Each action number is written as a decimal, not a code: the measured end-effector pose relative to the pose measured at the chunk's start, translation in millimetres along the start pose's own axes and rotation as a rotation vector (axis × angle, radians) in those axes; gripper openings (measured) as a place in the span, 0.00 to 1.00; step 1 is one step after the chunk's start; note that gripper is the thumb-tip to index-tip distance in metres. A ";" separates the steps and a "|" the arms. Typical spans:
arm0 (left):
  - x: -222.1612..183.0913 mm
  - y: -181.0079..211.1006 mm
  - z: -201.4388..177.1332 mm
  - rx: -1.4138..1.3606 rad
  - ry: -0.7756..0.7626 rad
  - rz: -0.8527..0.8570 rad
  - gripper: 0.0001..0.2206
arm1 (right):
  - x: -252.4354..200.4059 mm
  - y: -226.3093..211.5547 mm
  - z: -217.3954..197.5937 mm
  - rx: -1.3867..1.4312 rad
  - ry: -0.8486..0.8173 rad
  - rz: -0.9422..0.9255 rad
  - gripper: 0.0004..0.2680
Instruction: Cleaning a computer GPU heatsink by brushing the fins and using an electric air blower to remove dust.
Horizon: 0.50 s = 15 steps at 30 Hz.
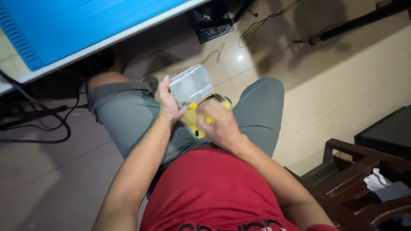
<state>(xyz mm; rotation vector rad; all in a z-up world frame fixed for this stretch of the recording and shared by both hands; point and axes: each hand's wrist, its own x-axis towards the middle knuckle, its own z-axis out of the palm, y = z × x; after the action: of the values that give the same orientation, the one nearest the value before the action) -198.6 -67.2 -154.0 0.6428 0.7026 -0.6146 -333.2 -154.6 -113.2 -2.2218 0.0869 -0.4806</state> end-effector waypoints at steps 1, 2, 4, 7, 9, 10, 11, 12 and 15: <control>-1.5 0.5 2.1 -0.001 -0.003 -0.004 0.24 | 1.5 8.3 -6.2 -0.005 0.001 0.001 0.04; -3.0 1.3 3.5 -0.019 -0.015 0.002 0.24 | 2.6 16.2 -11.7 -0.035 0.025 0.012 0.05; 19.1 -1.4 -24.1 -0.038 -0.016 0.024 0.24 | -0.7 15.3 -8.0 -0.048 0.042 0.016 0.07; 41.1 -14.7 -44.7 0.039 0.056 0.081 0.20 | -10.2 13.3 -1.8 0.068 -0.068 -0.026 0.05; -13.7 0.5 13.0 -0.044 0.122 0.226 0.21 | -2.0 38.9 -2.8 -0.054 0.047 -0.037 0.07; -13.9 -1.5 19.7 -0.048 0.116 0.228 0.21 | -1.4 28.7 -8.6 -0.058 0.049 -0.044 0.07; -19.8 -1.7 18.8 -0.033 0.125 0.248 0.20 | -6.9 13.2 -10.4 -0.031 -0.003 -0.045 0.06; -25.5 -2.4 18.1 -0.019 0.134 0.267 0.20 | -12.4 -2.1 -12.9 -0.005 -0.054 -0.047 0.05; 21.3 -11.7 -16.1 -0.005 0.096 0.167 0.21 | -10.0 28.2 2.0 -0.008 -0.020 -0.026 0.05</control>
<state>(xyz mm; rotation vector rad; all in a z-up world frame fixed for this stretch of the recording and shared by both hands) -199.9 -69.4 -183.0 0.7221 0.7308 -0.4298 -338.9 -169.1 -138.9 -2.2376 0.0497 -0.4728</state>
